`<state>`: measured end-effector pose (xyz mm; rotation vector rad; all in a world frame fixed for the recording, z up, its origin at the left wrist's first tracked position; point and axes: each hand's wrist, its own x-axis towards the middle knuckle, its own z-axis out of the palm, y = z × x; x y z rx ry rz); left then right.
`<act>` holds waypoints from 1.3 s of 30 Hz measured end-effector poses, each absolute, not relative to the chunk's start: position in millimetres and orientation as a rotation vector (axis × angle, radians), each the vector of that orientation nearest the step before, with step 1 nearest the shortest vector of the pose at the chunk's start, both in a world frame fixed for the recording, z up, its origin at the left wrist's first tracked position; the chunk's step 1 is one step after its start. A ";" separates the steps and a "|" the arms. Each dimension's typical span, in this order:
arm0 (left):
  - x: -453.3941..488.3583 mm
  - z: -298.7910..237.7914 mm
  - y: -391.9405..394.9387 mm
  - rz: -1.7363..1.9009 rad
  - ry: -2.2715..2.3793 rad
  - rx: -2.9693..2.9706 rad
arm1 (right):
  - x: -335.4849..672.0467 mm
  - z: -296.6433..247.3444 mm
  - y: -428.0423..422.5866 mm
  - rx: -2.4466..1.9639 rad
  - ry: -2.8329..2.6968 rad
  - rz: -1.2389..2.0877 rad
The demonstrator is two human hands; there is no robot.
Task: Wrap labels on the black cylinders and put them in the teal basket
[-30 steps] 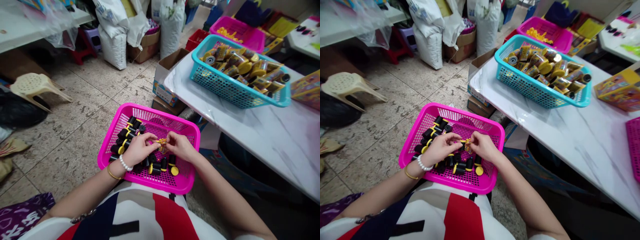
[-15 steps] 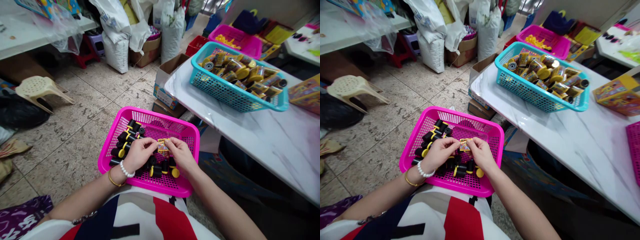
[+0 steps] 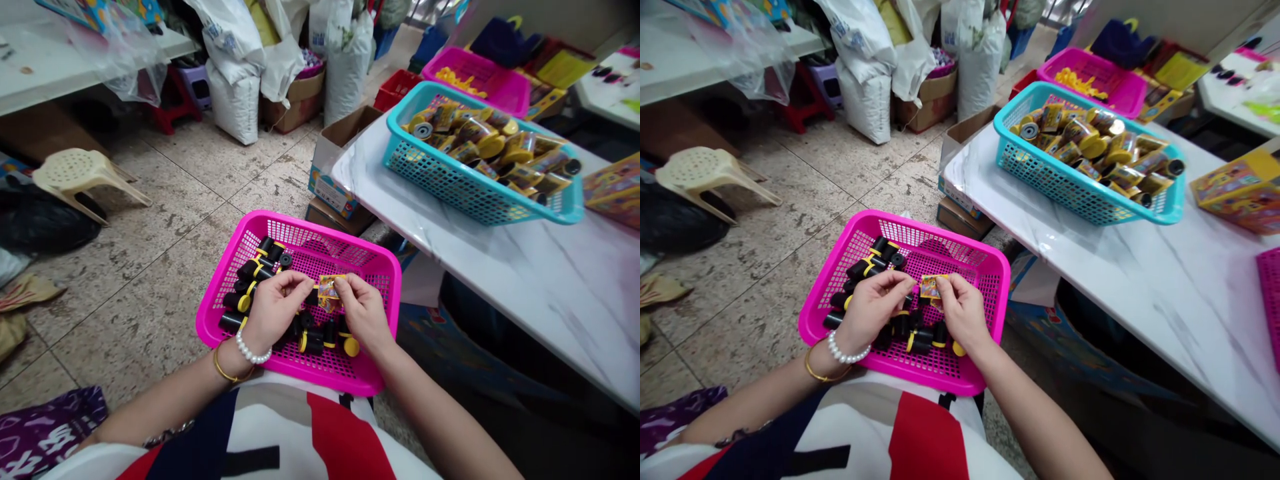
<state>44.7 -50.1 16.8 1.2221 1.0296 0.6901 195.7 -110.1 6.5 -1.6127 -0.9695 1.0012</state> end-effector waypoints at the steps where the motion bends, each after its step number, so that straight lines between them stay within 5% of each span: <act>1: 44.9 17.4 -50.4 0.678 1.024 1.231 | 195.6 6.0 -110.7 -1.621 -0.995 0.985; 17: 46.9 14.2 -50.9 0.613 1.009 1.062 | 190.3 2.0 -113.6 -1.766 -1.275 0.717; 23: 44.6 13.4 -45.4 0.469 0.986 0.821 | 199.2 7.1 -112.9 -1.604 -1.304 0.890; 32: 40.0 5.7 -36.6 0.504 0.982 0.668 | 205.8 7.4 -141.8 -1.877 -2.474 0.608; 39: 42.6 2.8 -36.9 0.559 0.929 0.570 | 207.4 9.6 -137.7 -1.816 -2.349 0.789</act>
